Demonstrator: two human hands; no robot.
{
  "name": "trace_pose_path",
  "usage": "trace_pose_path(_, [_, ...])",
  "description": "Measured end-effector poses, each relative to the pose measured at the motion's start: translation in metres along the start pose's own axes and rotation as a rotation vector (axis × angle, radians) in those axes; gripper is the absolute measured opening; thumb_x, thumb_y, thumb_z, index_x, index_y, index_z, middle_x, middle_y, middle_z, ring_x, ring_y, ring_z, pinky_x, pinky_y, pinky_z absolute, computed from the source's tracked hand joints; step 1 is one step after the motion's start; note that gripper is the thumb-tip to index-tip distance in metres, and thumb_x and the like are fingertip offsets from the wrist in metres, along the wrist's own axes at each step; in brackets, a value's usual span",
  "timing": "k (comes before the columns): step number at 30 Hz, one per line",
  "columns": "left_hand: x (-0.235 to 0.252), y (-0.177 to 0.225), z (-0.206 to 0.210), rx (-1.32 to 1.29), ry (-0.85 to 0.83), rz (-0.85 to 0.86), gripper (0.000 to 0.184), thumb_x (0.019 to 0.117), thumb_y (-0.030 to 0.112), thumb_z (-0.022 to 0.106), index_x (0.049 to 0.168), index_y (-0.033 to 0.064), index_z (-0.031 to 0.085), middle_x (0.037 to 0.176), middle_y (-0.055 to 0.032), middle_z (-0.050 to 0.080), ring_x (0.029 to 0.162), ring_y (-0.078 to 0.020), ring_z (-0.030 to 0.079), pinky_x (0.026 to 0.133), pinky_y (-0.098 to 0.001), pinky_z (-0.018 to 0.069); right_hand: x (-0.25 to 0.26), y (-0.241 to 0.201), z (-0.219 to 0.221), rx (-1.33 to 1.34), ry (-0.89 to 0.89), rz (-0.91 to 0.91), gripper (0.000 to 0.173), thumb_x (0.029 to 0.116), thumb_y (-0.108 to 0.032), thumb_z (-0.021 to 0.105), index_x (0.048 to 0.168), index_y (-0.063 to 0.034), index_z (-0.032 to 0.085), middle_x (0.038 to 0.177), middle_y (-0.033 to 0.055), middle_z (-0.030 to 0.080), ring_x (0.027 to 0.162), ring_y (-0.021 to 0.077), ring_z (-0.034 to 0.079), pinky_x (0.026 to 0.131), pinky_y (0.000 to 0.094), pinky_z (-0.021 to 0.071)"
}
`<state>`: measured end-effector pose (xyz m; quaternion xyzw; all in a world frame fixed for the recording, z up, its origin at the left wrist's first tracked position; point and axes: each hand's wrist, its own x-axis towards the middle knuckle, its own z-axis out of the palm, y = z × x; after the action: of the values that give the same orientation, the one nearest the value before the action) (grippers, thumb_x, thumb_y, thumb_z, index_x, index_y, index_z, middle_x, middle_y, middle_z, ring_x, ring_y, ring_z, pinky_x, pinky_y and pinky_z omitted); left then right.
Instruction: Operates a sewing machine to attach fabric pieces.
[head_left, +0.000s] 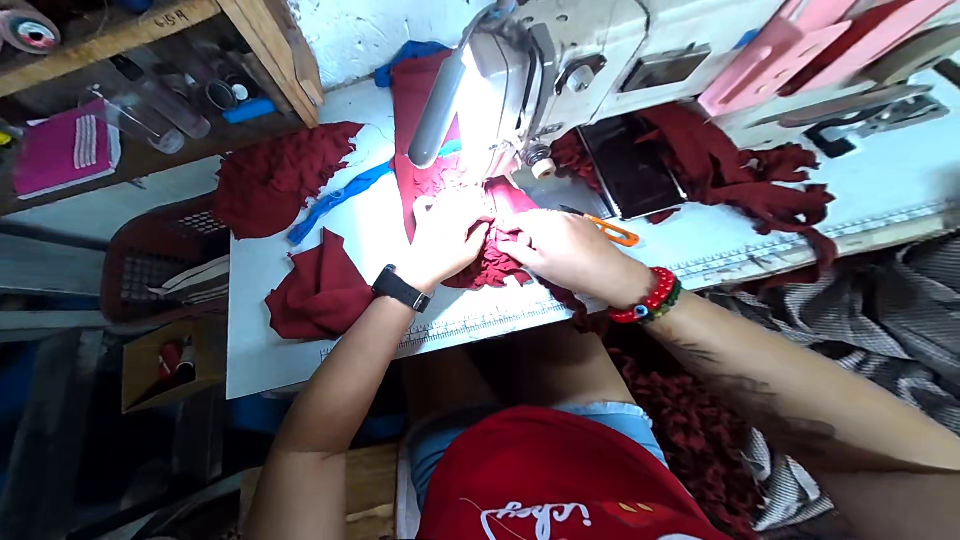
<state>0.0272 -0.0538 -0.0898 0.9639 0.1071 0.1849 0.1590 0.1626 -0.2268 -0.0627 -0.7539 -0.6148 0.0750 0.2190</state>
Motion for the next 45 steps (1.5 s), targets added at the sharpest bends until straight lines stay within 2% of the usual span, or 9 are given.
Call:
trace_pose_path(8, [0.003, -0.003, -0.001, 0.046, -0.058, 0.001, 0.029, 0.1013, 0.031, 0.055, 0.119, 0.0212, 0.075, 0.13, -0.0052, 0.068, 0.13, -0.0266, 0.055, 0.108, -0.0596, 0.0315, -0.004, 0.005, 0.001, -0.092, 0.038, -0.083, 0.022, 0.1011, -0.016, 0.054, 0.096, -0.0051, 0.072, 0.097, 0.0142, 0.066, 0.092, 0.0335, 0.067, 0.073, 0.0537, 0.0555])
trace_pose_path(12, [0.0, -0.01, -0.008, -0.026, -0.073, 0.052, 0.029, 0.1019, 0.028, 0.056, 0.122, 0.0186, 0.075, 0.13, -0.005, 0.069, 0.131, -0.0258, 0.055, 0.109, -0.0577, 0.0312, -0.023, 0.002, -0.005, -0.227, -0.022, -0.113, 0.025, 0.0934, -0.012, 0.059, 0.109, -0.0087, 0.078, 0.095, 0.0148, 0.068, 0.092, 0.0369, 0.067, 0.071, 0.0539, 0.0539])
trace_pose_path(18, [0.009, -0.008, -0.003, 0.048, -0.041, 0.075, 0.023, 0.0997, 0.029, 0.059, 0.11, 0.018, 0.077, 0.12, -0.0058, 0.072, 0.121, -0.0257, 0.061, 0.106, -0.0579, 0.0336, 0.0, -0.006, -0.005, -0.049, 0.087, 0.014, 0.03, 0.1033, -0.034, 0.059, 0.106, -0.0065, 0.073, 0.098, 0.0146, 0.069, 0.089, 0.0333, 0.07, 0.071, 0.0561, 0.0552])
trace_pose_path(25, [0.005, -0.01, 0.0, 0.0, 0.002, 0.044, 0.025, 0.1011, 0.029, 0.057, 0.112, 0.019, 0.078, 0.126, -0.0035, 0.071, 0.125, -0.0236, 0.059, 0.108, -0.0577, 0.033, -0.001, -0.015, -0.008, 0.153, 0.0, 0.178, 0.018, 0.0974, -0.017, 0.063, 0.113, -0.0094, 0.068, 0.081, 0.0113, 0.069, 0.071, 0.0299, 0.068, 0.062, 0.0544, 0.0541])
trace_pose_path(29, [0.01, -0.005, -0.005, 0.05, -0.054, 0.035, 0.029, 0.0968, 0.039, 0.061, 0.112, 0.0205, 0.077, 0.125, -0.0041, 0.071, 0.124, -0.0243, 0.06, 0.11, -0.0588, 0.0313, 0.016, -0.004, -0.017, 0.346, -0.116, 0.206, 0.019, 0.0946, -0.011, 0.068, 0.111, -0.0011, 0.072, 0.095, 0.0174, 0.071, 0.086, 0.0315, 0.068, 0.076, 0.0551, 0.0533])
trace_pose_path(35, [0.01, -0.007, 0.002, 0.044, 0.056, 0.042, 0.025, 0.0986, 0.032, 0.059, 0.104, 0.0171, 0.079, 0.112, -0.0042, 0.074, 0.113, -0.0233, 0.065, 0.106, -0.0568, 0.0345, 0.049, 0.012, -0.022, 0.743, -0.333, 0.375, 0.019, 0.1007, -0.024, 0.066, 0.094, -0.0076, 0.073, 0.07, -0.0003, 0.066, 0.059, 0.0056, 0.06, 0.056, 0.0225, 0.0508])
trace_pose_path(39, [0.008, -0.007, 0.001, 0.01, 0.075, 0.034, 0.024, 0.099, 0.031, 0.06, 0.103, 0.0174, 0.079, 0.113, -0.0037, 0.075, 0.114, -0.0225, 0.065, 0.106, -0.0566, 0.0347, 0.048, 0.012, -0.015, 0.444, -0.185, 0.36, 0.038, 0.1025, -0.039, 0.063, 0.081, -0.0087, 0.071, 0.064, 0.0012, 0.061, 0.053, 0.0084, 0.056, 0.053, 0.0288, 0.0488])
trace_pose_path(42, [0.006, -0.006, 0.0, -0.005, 0.088, 0.052, 0.023, 0.0997, 0.03, 0.06, 0.103, 0.0184, 0.08, 0.11, -0.0035, 0.074, 0.113, -0.0222, 0.065, 0.105, -0.0557, 0.0355, 0.043, 0.012, -0.005, 0.315, -0.048, 0.23, 0.021, 0.0944, -0.027, 0.074, 0.092, -0.0065, 0.075, 0.09, 0.0107, 0.071, 0.088, 0.0236, 0.067, 0.081, 0.0499, 0.0533])
trace_pose_path(45, [0.005, -0.006, 0.003, 0.021, 0.099, 0.036, 0.022, 0.0993, 0.03, 0.061, 0.103, 0.0199, 0.081, 0.103, -0.004, 0.074, 0.107, -0.0225, 0.065, 0.105, -0.0533, 0.0339, 0.032, 0.006, 0.007, 0.255, 0.116, 0.127, 0.016, 0.0939, -0.022, 0.074, 0.1, -0.0072, 0.073, 0.094, 0.0124, 0.071, 0.09, 0.0275, 0.069, 0.08, 0.0526, 0.054])
